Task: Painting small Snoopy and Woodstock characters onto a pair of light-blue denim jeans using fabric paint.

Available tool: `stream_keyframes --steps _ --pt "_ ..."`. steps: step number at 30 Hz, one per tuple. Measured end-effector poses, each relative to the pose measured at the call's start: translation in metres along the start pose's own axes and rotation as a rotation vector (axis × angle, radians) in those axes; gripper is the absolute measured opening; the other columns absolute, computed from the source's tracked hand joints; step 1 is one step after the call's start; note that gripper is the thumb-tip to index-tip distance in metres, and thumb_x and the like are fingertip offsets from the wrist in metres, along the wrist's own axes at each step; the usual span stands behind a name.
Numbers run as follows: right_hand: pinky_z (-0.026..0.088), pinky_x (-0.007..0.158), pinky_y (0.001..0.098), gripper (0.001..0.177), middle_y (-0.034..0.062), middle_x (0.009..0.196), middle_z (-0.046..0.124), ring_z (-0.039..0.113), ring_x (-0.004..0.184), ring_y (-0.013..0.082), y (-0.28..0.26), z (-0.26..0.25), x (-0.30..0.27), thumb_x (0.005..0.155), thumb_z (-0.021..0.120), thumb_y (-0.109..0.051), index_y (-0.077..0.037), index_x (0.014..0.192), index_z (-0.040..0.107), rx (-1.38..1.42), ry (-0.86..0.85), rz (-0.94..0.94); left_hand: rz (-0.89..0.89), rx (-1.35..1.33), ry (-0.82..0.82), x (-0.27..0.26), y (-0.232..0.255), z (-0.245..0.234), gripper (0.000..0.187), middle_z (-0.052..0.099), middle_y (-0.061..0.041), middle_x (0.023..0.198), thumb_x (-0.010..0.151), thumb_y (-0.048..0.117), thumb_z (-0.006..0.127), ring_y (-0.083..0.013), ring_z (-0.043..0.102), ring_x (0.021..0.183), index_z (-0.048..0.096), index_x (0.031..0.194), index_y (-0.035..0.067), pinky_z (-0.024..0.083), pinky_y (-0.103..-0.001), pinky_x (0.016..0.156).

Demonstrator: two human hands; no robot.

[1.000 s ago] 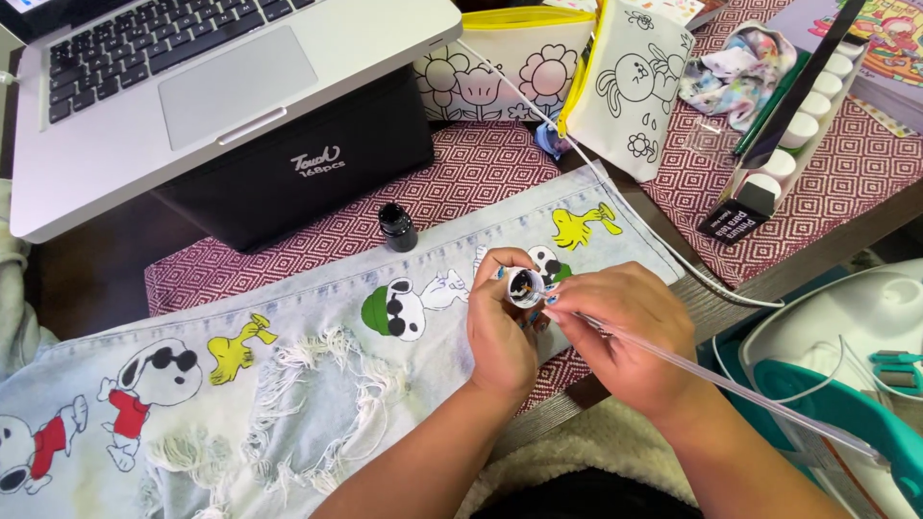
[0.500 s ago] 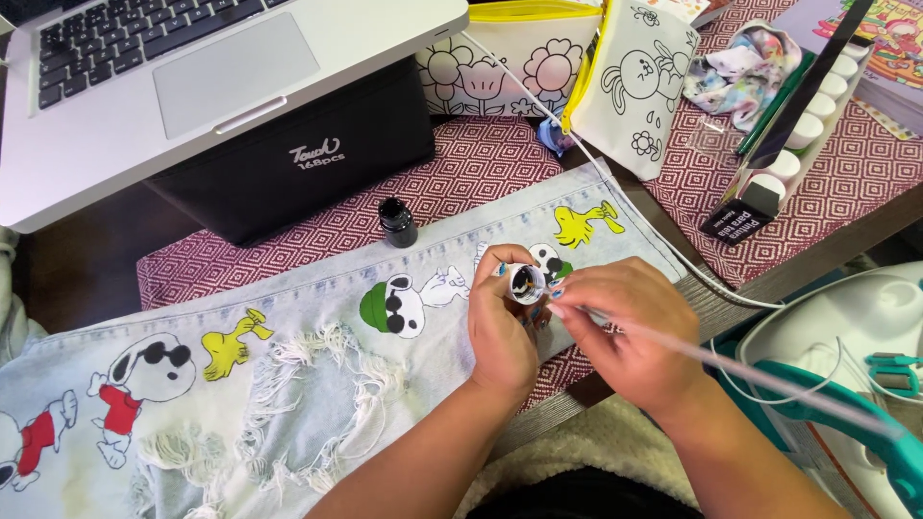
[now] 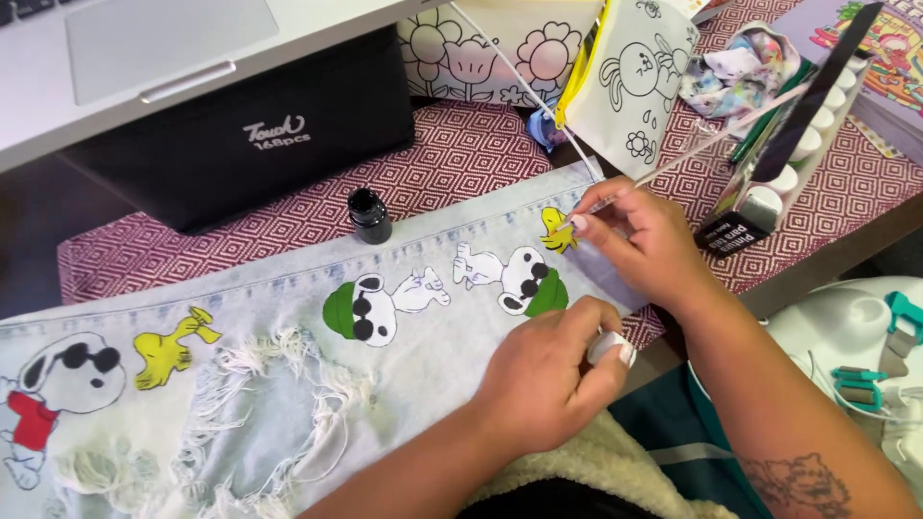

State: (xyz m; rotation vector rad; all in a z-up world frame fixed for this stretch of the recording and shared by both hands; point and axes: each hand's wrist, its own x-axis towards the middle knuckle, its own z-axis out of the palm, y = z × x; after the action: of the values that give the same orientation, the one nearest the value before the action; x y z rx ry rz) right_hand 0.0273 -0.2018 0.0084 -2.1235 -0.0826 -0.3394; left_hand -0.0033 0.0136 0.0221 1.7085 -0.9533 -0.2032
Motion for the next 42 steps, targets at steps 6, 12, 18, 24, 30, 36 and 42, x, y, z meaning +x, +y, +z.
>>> stream_keyframes --steps 6,12,18,24,30,36,42 --pt "0.057 0.077 0.024 0.017 0.0039 0.096 0.073 0.069 0.087 0.0069 -0.002 0.005 -0.001 0.098 0.072 -0.012 -0.001 0.109 0.066 -0.042 0.01 0.002 0.002 0.009 -0.016 0.001 -0.004 0.002 0.023 0.068 -0.012 0.082 0.097 0.026 0.062 -0.0346 0.068 0.08 0.056 0.112 0.01 0.051 -0.049 0.072" --pt "0.057 0.073 0.0249 0.016 0.006 0.093 0.074 0.07 0.083 0.0076 -0.006 0.007 0.0 0.097 0.073 -0.012 0.0 0.106 0.067 -0.142 0.004 -0.014 0.007 0.02 0.014 0.001 -0.004 0.001 0.023 0.066 -0.012 0.079 0.096 0.026 0.063 -0.0339 0.067 0.078 0.057 0.111 0.01 0.051 -0.049 0.07" --pt "0.058 0.075 0.0258 0.015 0.0065 0.099 0.073 0.073 0.086 0.0102 -0.008 0.007 0.0 0.096 0.074 -0.012 0.0 0.104 0.068 -0.206 0.001 -0.076 0.013 0.021 0.025 0.0 -0.004 0.001 0.023 0.065 -0.011 0.078 0.096 0.026 0.064 -0.0331 0.067 0.077 0.057 0.111 0.01 0.051 -0.049 0.07" --pt "0.059 0.075 0.0266 0.016 0.0067 0.099 0.073 0.074 0.087 0.011 -0.007 0.007 0.0 0.096 0.074 -0.012 0.0 0.103 0.068 -0.226 0.005 -0.087 0.006 0.023 0.025 0.0 -0.003 0.0 0.023 0.065 -0.012 0.076 0.096 0.026 0.064 -0.0332 0.067 0.076 0.057 0.111 0.01 0.05 -0.049 0.069" --pt "0.059 0.076 0.0265 0.015 0.0064 0.099 0.073 0.074 0.087 0.0115 -0.006 0.007 -0.001 0.097 0.073 -0.012 0.0 0.104 0.068 -0.202 0.011 -0.088 0.006 0.018 0.026 0.001 -0.003 0.0 0.024 0.065 -0.012 0.076 0.096 0.026 0.064 -0.0333 0.067 0.075 0.057 0.111 0.009 0.05 -0.049 0.068" --pt "0.059 0.076 0.0264 0.015 0.006 0.098 0.074 0.074 0.087 0.0107 -0.008 0.007 0.0 0.097 0.073 -0.012 -0.001 0.105 0.068 -0.203 0.005 -0.074 -0.004 0.011 0.016 0.001 -0.004 0.001 0.023 0.065 -0.012 0.077 0.096 0.026 0.063 -0.0331 0.067 0.076 0.057 0.11 0.009 0.051 -0.048 0.068" --pt "0.059 0.074 0.0262 0.016 0.0059 0.094 0.074 0.074 0.084 0.0107 -0.008 0.007 -0.001 0.097 0.073 -0.012 -0.002 0.106 0.066 -0.194 0.006 -0.039 -0.001 -0.011 0.015 0.001 -0.004 0.001 0.023 0.067 -0.012 0.08 0.097 0.025 0.062 -0.0336 0.068 0.077 0.056 0.112 0.009 0.051 -0.048 0.069"
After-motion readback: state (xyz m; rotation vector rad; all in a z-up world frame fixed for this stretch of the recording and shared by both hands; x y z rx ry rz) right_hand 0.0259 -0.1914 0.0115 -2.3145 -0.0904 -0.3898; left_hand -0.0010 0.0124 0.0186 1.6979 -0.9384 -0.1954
